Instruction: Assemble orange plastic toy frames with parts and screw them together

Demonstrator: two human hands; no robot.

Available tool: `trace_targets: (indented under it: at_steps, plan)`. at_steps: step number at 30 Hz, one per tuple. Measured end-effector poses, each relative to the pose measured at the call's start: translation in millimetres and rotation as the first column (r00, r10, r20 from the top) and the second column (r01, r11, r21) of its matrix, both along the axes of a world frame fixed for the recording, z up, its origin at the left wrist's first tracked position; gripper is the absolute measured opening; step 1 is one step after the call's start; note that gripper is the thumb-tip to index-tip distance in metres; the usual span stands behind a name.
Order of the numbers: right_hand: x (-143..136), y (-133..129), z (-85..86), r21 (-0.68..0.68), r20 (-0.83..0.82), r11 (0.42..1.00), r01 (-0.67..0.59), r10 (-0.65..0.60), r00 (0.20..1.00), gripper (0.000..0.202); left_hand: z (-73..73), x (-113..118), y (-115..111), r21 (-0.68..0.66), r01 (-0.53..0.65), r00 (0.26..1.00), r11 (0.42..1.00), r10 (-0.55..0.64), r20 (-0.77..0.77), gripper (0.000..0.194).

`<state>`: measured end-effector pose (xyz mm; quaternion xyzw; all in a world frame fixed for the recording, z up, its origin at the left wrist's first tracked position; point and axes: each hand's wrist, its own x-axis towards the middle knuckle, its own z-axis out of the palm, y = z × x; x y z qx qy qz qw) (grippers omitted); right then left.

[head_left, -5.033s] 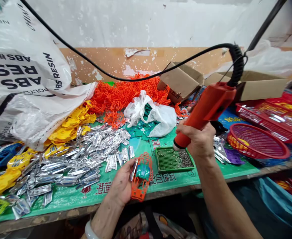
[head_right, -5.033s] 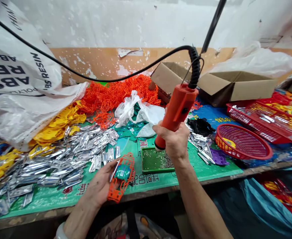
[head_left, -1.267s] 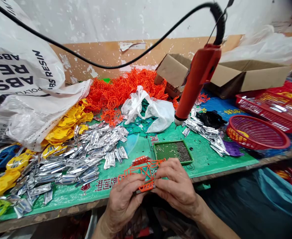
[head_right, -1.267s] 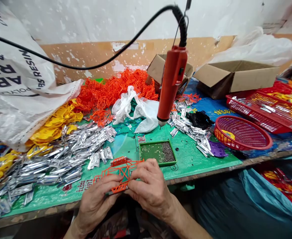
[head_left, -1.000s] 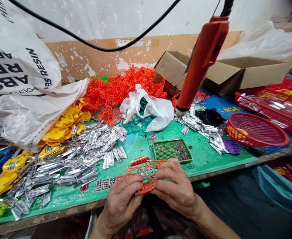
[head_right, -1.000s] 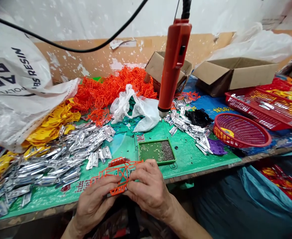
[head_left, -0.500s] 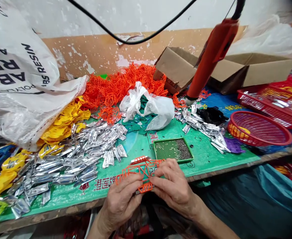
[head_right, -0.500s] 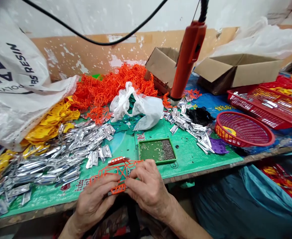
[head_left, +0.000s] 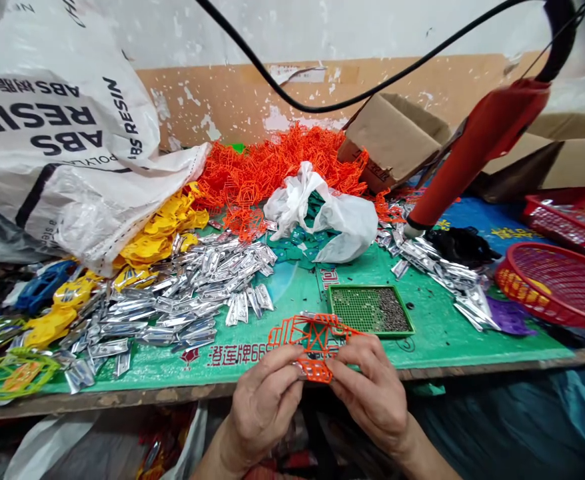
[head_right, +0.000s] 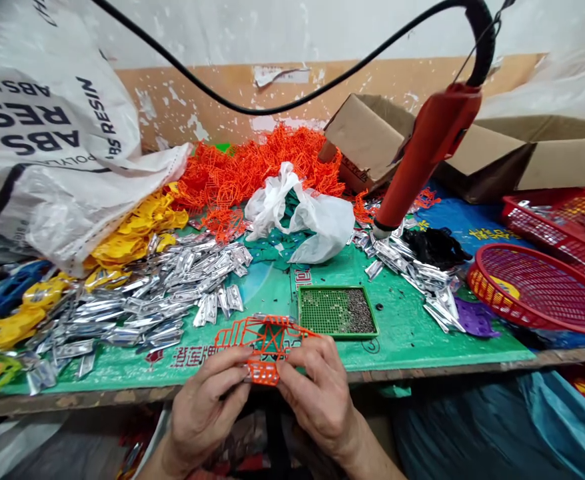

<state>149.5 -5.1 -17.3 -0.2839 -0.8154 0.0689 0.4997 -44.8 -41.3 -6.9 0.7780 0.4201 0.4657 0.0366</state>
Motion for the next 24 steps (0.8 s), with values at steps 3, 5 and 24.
trace_targets:
  at_steps: [3, 5, 24]
  plan:
    - [0.3, 0.8, 0.4, -0.026, 0.005, 1.0, -0.013, 0.013, 1.0, 0.017, -0.2, -1.4, 0.4, -0.013, 0.016, 1.0, 1.0, -0.015, 0.02, 0.021]
    - [0.7, 2.6, 2.3, -0.029, 0.017, 0.999, -0.025, 0.026, 1.0, 0.017, 0.9, -2.9, 1.4, -0.015, 0.026, 1.0, 1.0, -0.026, 0.014, 0.021]
    - [-2.3, 8.2, 3.7, -0.015, 0.045, 0.998, -0.054, 0.055, 0.997, 0.011, -8.9, 0.3, -5.8, -0.184, -0.046, 0.978, 0.982, 0.082, 0.193, 0.041]
